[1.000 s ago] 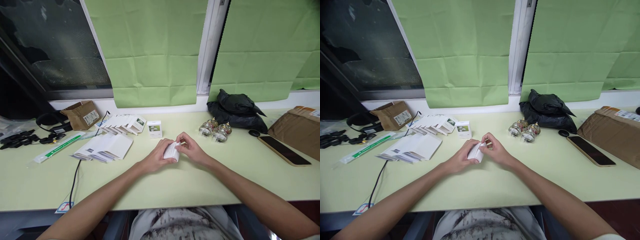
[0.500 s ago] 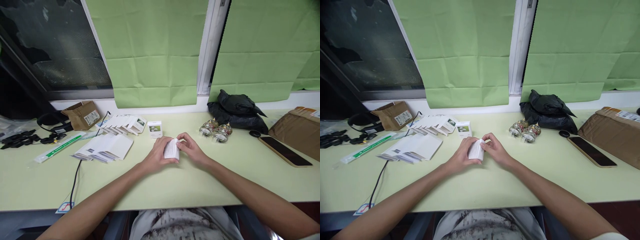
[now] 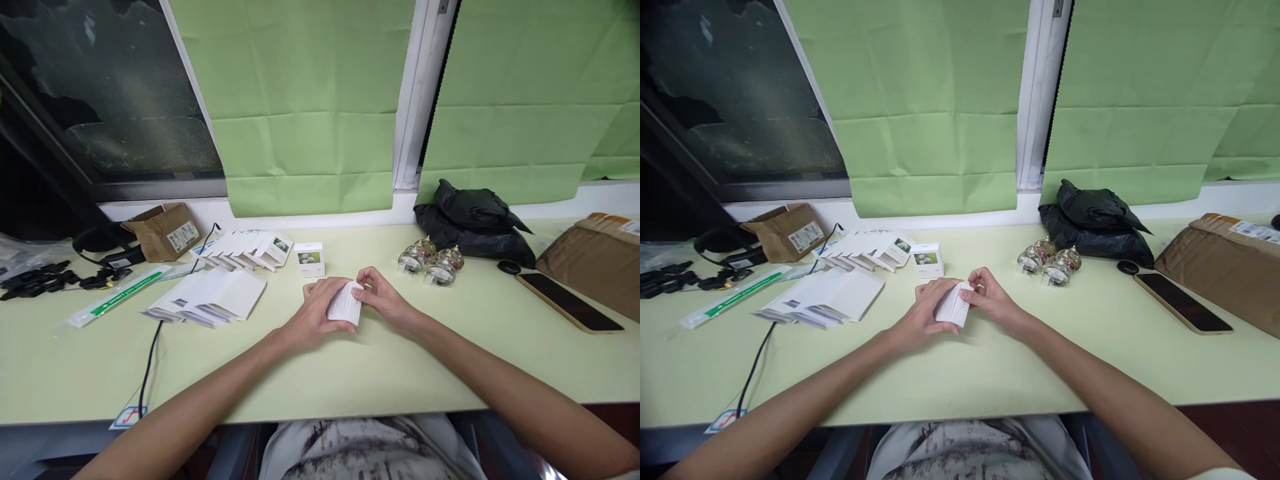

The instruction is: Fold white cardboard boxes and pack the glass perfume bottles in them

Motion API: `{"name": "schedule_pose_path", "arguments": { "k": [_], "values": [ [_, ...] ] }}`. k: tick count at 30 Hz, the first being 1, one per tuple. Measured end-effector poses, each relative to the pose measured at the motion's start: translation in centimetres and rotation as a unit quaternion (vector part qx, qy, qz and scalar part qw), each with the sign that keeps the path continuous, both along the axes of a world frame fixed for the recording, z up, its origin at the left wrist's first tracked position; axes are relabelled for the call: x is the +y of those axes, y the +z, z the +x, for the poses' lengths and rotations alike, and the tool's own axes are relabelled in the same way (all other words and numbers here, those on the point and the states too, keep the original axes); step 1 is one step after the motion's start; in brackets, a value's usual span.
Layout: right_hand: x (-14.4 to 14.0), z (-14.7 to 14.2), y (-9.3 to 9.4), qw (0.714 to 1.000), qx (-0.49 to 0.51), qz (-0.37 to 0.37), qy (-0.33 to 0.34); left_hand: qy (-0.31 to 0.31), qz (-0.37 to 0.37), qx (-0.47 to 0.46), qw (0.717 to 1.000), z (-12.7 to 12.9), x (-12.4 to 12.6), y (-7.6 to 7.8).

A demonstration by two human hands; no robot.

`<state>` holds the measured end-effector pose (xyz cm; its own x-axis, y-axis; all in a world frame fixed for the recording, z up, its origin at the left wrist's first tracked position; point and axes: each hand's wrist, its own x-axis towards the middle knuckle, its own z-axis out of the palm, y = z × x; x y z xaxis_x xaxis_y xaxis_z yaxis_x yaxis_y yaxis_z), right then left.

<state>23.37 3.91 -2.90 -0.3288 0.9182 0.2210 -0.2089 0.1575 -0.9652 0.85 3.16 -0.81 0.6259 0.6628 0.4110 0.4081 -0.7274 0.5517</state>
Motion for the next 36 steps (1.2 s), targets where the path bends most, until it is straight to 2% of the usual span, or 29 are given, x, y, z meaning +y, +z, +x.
{"name": "schedule_pose_path", "arguments": {
  "k": [6,10,13,16,19,23,27,31,36],
  "values": [
    [-0.5,-0.3,0.3,0.989,-0.082,0.096,-0.084,-0.042,-0.045,-0.044,0.997,0.0,0.0,0.2],
    [-1.8,-0.4,1.4,0.962,-0.169,0.183,-0.112,-0.063,-0.015,-0.039,0.997,-0.1,0.0,0.2],
    [-2.2,-0.3,1.8,0.943,-0.207,0.232,-0.116,-0.044,-0.017,-0.05,0.998,-0.4,0.1,0.0],
    [-1.8,0.1,1.4,0.927,-0.237,0.269,-0.108,-0.002,-0.065,-0.084,0.994,-0.7,0.4,-0.1],
    [-1.2,0.4,0.9,0.914,-0.26,0.289,-0.117,0.028,-0.077,-0.116,0.99,-0.8,0.6,-0.2],
    [-0.9,0.5,0.7,0.906,-0.253,0.306,-0.149,0.057,-0.032,-0.148,0.987,-0.8,0.7,-0.1],
    [-0.9,0.4,0.8,0.903,-0.263,0.307,-0.147,0.042,0.009,-0.135,0.99,-1.1,1.3,-0.2],
    [-0.9,0.5,1.0,0.89,-0.283,0.321,-0.158,0.06,0.043,-0.122,0.99,-1.2,1.8,-0.6],
    [-1.1,0.4,1.4,0.891,-0.288,0.315,-0.156,0.042,0.088,-0.123,0.988,-1.2,1.9,-0.6]
  ]
}}
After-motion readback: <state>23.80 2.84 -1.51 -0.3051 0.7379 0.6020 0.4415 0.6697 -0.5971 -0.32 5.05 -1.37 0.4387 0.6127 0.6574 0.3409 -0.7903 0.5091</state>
